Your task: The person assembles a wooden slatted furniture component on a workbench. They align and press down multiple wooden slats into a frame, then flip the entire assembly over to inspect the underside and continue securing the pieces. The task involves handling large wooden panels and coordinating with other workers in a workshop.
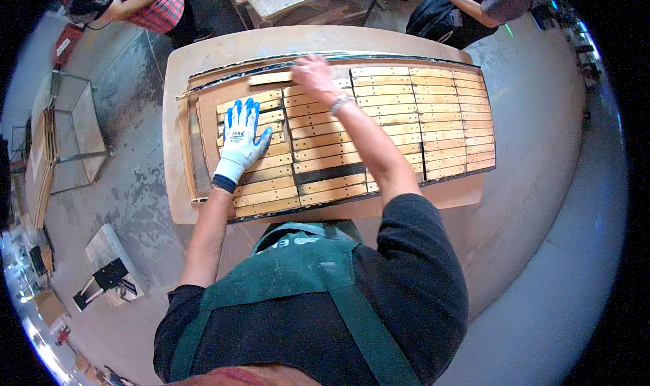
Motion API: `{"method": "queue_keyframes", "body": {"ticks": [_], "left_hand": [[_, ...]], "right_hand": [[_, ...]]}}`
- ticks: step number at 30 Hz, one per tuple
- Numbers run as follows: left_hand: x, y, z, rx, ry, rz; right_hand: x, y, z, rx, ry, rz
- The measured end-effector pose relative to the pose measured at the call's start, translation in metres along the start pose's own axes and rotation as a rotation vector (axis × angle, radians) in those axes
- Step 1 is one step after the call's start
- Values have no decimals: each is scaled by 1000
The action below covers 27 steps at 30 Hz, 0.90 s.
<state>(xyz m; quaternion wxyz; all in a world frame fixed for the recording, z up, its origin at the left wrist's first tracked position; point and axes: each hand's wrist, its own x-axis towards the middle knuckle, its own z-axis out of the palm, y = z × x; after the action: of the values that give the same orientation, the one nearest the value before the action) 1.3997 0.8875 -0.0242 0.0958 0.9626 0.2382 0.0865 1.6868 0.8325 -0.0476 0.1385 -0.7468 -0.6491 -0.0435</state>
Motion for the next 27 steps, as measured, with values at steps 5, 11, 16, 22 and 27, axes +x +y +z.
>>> {"method": "queue_keyframes", "body": {"ticks": [5,11,16,22,27], "left_hand": [[-5,-10,3,-76,42,38],[-42,-74,-4,-119,261,-240],[-51,-48,23,-69,107,-232],[-48,-36,13,-66,201,-180],[-105,-22,-28,-265,96,-159]], "right_hand": [[-81,84,-50,-136,74,-7],[-135,53,-85,-232,134,104],[-223,-18,-83,186,226,432],[-293,-106,-99,445,318,803],[-339,-149,-99,366,331,884]]}}
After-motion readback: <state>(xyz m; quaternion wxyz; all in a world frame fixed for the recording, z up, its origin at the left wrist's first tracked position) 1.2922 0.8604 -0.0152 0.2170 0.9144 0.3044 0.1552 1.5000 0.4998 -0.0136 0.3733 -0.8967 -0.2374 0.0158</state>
